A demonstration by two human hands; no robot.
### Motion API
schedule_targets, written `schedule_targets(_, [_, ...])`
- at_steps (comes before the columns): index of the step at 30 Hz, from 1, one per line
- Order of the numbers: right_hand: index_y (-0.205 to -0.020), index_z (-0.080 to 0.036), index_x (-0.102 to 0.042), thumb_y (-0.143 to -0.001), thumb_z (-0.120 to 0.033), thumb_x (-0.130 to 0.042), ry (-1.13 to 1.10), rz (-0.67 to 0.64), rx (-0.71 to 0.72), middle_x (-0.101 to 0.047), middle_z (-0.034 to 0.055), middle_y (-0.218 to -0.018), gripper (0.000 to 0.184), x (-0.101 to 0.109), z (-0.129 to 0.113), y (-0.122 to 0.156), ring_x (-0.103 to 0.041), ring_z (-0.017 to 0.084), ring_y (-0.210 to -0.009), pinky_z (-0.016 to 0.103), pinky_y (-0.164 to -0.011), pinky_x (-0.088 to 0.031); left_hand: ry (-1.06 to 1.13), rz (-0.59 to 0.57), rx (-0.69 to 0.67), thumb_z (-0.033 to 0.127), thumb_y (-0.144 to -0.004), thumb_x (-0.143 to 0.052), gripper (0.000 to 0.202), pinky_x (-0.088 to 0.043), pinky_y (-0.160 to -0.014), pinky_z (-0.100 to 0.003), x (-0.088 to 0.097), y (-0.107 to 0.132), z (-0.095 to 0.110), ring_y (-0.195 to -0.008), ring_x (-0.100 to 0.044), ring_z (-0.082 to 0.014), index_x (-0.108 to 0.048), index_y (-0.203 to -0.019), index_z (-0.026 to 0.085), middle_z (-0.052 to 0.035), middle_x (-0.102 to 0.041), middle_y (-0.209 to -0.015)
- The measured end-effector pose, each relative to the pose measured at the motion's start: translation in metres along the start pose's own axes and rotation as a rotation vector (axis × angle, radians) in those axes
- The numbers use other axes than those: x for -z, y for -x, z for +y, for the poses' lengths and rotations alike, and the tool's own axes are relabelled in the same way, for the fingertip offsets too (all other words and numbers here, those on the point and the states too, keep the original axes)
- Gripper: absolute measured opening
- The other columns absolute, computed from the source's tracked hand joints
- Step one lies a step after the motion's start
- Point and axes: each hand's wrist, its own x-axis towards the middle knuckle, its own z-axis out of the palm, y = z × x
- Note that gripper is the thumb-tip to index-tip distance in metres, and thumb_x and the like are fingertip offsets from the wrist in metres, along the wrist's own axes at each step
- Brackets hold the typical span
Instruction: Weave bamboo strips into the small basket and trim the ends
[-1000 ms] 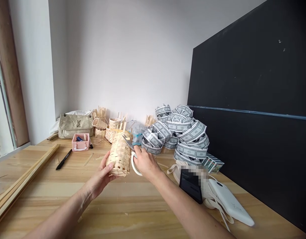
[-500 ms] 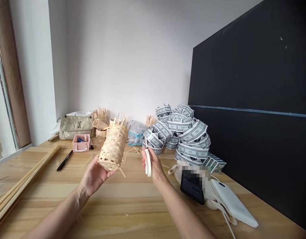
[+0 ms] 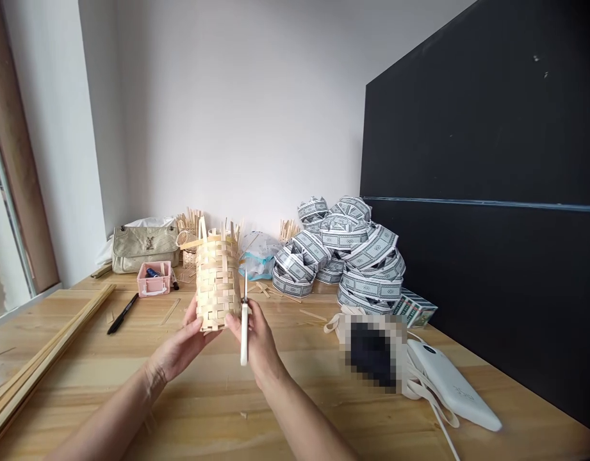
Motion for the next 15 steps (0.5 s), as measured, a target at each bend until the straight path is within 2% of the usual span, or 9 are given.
schedule_targets(3, [-0.106,-0.022,-0.044,-0.068,-0.036,-0.058,0.105,0.043,0.062,-0.062,0.0023,-0.092,0.043,0.004,-0.002,-0.001,-0.058,0.017,-0.083,0.027,-0.073,-0.044,-0.121,-0.006,-0.024,0.023,-0.074,-0.058,0.064,-0.020,-0.102,-0.042,-0.006,-0.002,0.009,-0.124,-0.030,-0.0277,-0.029,-0.131,0.026,-0.0068,-0.039,-0.134])
schedule_targets(5, [-0.109,-0.021,-0.044,-0.068,-0.034,-0.058,0.222,0.071,0.078,-0.062,0.0033,-0.094,0.045,0.008,-0.003,-0.002,-0.058,0.017,-0.081,0.027,-0.072,-0.044,-0.153,0.017,-0.014,0.021,-0.073,-0.060,0.066,-0.022,-0.101,-0.042,-0.007,-0.002,0.013,-0.123,-0.031,-0.0282,-0.030,-0.131,0.026,-0.0077,-0.039,-0.133])
schedule_targets(9, [-0.116,-0.020,-0.042,-0.066,-0.030,-0.061,0.610,0.146,0.222,-0.057,0.0075,-0.103,0.054,0.010,0.001,0.003,-0.055,0.021,-0.089,0.032,-0.076,-0.043,-0.115,0.096,0.033,0.036,-0.070,-0.062,0.071,-0.029,-0.095,-0.044,-0.004,-0.002,0.008,-0.115,-0.042,-0.0286,-0.027,-0.131,0.029,-0.0104,-0.048,-0.125])
schedule_targets(12, [-0.115,-0.019,-0.045,-0.066,-0.027,-0.062,0.858,0.116,0.343,-0.057,0.0082,-0.096,0.052,0.004,0.008,0.011,-0.052,0.024,-0.092,0.035,-0.078,-0.041,-0.125,0.202,0.016,0.040,-0.069,-0.063,0.065,-0.036,-0.089,-0.040,-0.003,-0.002,-0.001,-0.105,-0.051,-0.0268,-0.036,-0.125,0.026,-0.0110,-0.053,-0.119])
schedule_targets(15, [-0.115,-0.018,-0.045,-0.067,-0.025,-0.060,0.931,0.064,0.401,-0.057,0.0085,-0.095,0.050,0.001,0.009,0.018,-0.051,0.024,-0.090,0.034,-0.077,-0.041,-0.125,0.298,0.011,0.037,-0.070,-0.062,0.057,-0.040,-0.086,-0.039,-0.002,-0.002,-0.006,-0.099,-0.055,-0.0261,-0.040,-0.122,0.023,-0.0106,-0.059,-0.110])
